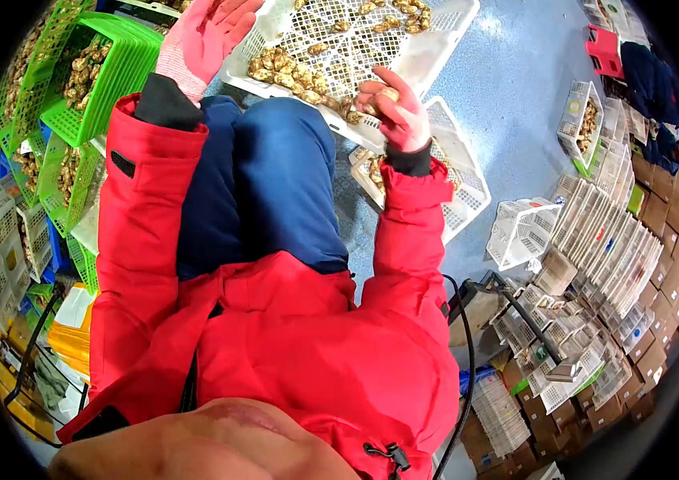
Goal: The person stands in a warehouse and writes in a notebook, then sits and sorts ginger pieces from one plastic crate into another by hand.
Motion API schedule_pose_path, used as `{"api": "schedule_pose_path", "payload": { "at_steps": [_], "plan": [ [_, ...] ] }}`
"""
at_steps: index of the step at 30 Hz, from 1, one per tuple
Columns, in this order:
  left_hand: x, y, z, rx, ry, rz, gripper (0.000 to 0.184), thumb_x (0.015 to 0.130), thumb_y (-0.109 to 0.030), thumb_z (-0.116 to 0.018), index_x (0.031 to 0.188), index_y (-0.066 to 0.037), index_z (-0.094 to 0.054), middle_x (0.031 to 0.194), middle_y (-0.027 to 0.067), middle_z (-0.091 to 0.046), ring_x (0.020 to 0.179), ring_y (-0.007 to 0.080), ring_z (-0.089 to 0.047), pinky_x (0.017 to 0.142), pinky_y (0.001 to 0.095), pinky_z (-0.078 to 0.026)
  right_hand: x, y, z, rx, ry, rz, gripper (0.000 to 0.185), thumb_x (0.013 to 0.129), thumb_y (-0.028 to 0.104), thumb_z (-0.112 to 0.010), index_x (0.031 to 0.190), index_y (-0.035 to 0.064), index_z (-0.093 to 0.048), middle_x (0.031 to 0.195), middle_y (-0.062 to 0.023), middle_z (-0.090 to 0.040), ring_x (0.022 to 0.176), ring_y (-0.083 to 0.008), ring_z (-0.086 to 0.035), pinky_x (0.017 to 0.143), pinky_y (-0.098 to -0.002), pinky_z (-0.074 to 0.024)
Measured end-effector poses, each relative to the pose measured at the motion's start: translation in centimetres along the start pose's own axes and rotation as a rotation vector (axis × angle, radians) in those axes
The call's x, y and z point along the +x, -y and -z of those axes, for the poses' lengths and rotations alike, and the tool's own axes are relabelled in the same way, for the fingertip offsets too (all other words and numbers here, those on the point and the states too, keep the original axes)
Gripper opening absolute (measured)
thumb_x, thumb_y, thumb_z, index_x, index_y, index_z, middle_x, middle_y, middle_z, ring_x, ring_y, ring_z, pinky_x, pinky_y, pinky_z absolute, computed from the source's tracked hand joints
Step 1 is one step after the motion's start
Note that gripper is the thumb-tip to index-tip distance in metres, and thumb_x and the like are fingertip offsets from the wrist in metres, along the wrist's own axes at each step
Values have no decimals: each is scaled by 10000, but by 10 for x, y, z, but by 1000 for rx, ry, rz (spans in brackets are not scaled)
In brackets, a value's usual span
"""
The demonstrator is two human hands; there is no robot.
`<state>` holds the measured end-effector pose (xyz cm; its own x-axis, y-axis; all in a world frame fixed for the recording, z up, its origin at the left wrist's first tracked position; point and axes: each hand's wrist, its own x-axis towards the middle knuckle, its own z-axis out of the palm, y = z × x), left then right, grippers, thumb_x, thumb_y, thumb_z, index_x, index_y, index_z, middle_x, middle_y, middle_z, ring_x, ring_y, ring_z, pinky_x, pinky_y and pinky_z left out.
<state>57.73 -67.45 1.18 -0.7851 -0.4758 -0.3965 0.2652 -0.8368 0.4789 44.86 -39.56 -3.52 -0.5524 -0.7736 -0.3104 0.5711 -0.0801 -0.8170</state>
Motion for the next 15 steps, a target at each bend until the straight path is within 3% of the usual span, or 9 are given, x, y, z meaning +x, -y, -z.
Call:
{"api": "schedule_pose_path", "payload": {
  "at_steps": [2,4,6,7,8,10,11,12,15],
  "plan": [
    [-2,1,0,16,11,-18,357,899,-305,-515,1113,-19,-516,996,95,-606,903,205,-591,778,301,-497,-25,3,40,-232,-126,-30,482,806,98,-556,1256,-18,-427,1041,-146,-585,908,-208,-578,812,-318,-458],
    [-3,0,-1,11,24,-14,362,899,-309,-516,1116,-19,-514,999,97,-604,902,206,-589,778,302,-496,-43,-19,99,-859,-271,-86,497,780,174,-597,1241,40,-469,1020,-128,-606,889,-218,-593,782,-321,-465],
    [-5,-1,-4,22,28,-19,366,899,-311,-518,1118,-18,-512,1007,98,-601,906,205,-586,783,303,-492,-51,-14,89,-1592,-352,-20,481,761,226,-609,1206,75,-509,1017,-137,-611,875,-253,-599,754,-349,-468],
    [-5,0,-4,24,37,-15,368,898,-311,-519,1119,-17,-511,1009,98,-600,909,205,-585,785,304,-491,-33,-20,69,-1607,-410,320,454,753,266,-618,1159,76,-543,1011,-155,-606,869,-284,-598,749,-371,-467],
    [-6,-1,-5,27,46,-14,369,898,-312,-519,1119,-16,-510,1012,98,-600,912,205,-584,788,304,-490,-26,-6,53,-1560,-401,32,437,763,292,-616,1148,94,-554,987,-139,-615,888,-262,-600,765,-347,-462],
    [-7,-2,-7,59,6,-2,376,897,-315,-522,1123,-14,-506,1016,99,-596,918,207,-581,793,306,-486,26,-36,55,-1027,-228,-27,429,783,340,-603,1139,105,-557,936,-120,-634,882,-244,-606,760,-313,-458],
    [-6,-2,-7,68,2,-5,375,897,-313,-521,1123,-15,-505,1017,100,-595,919,208,-581,793,306,-486,51,-41,33,-1051,-126,-75,434,796,387,-564,1141,124,-561,962,-109,-638,874,-242,-607,769,-319,-459],
    [-5,-2,-6,77,-2,-10,373,898,-311,-521,1124,-15,-505,1018,100,-595,920,208,-581,793,306,-486,80,-44,15,-1458,-106,-249,481,780,447,-539,1157,148,-558,980,-98,-643,873,-256,-608,789,-342,-458],
    [-6,-2,-6,4,-7,10,334,892,-288,-532,1095,-22,-519,992,94,-605,887,205,-588,775,302,-485,158,-140,46,-1809,-29,-459,601,681,510,-626,1165,159,-571,1043,-119,-632,966,-241,-597,859,-349,-450]
  ]
}}
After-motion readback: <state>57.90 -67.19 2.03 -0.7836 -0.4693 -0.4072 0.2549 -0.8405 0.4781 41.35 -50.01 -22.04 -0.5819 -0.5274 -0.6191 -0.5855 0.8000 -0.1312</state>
